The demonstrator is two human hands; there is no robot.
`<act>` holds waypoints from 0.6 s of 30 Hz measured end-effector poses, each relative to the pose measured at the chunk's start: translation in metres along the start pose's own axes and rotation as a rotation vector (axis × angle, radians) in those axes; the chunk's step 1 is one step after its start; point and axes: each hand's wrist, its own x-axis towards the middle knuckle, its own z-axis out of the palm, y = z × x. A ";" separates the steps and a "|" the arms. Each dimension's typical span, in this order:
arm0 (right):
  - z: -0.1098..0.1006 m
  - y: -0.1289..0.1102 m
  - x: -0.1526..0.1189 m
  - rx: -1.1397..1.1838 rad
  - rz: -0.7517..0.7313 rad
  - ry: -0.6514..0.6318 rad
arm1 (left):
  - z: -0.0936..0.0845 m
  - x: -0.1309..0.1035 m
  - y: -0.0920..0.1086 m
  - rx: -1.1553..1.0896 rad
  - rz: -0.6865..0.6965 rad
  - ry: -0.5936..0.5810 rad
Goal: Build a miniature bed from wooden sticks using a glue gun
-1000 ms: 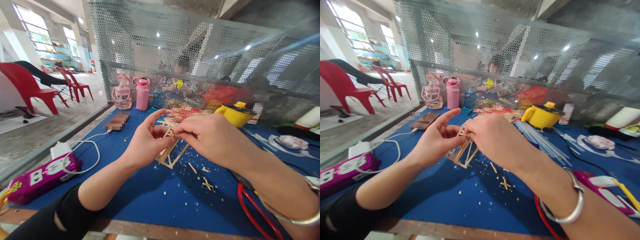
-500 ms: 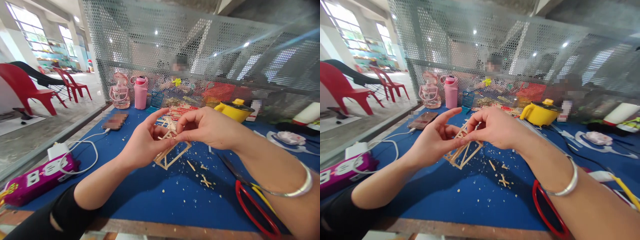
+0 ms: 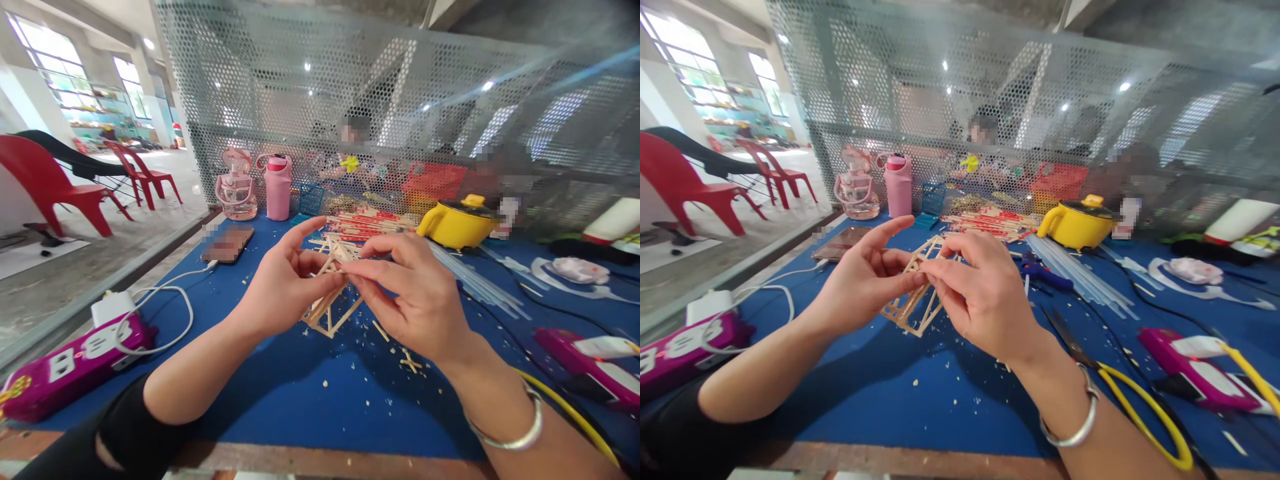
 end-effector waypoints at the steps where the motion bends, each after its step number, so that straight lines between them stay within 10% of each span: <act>1: 0.002 0.001 0.000 -0.001 -0.006 -0.014 | 0.000 0.000 0.000 0.000 0.001 -0.002; 18: -0.011 0.002 0.024 0.006 -0.005 -0.254 | 0.001 0.001 0.002 -0.084 -0.041 0.005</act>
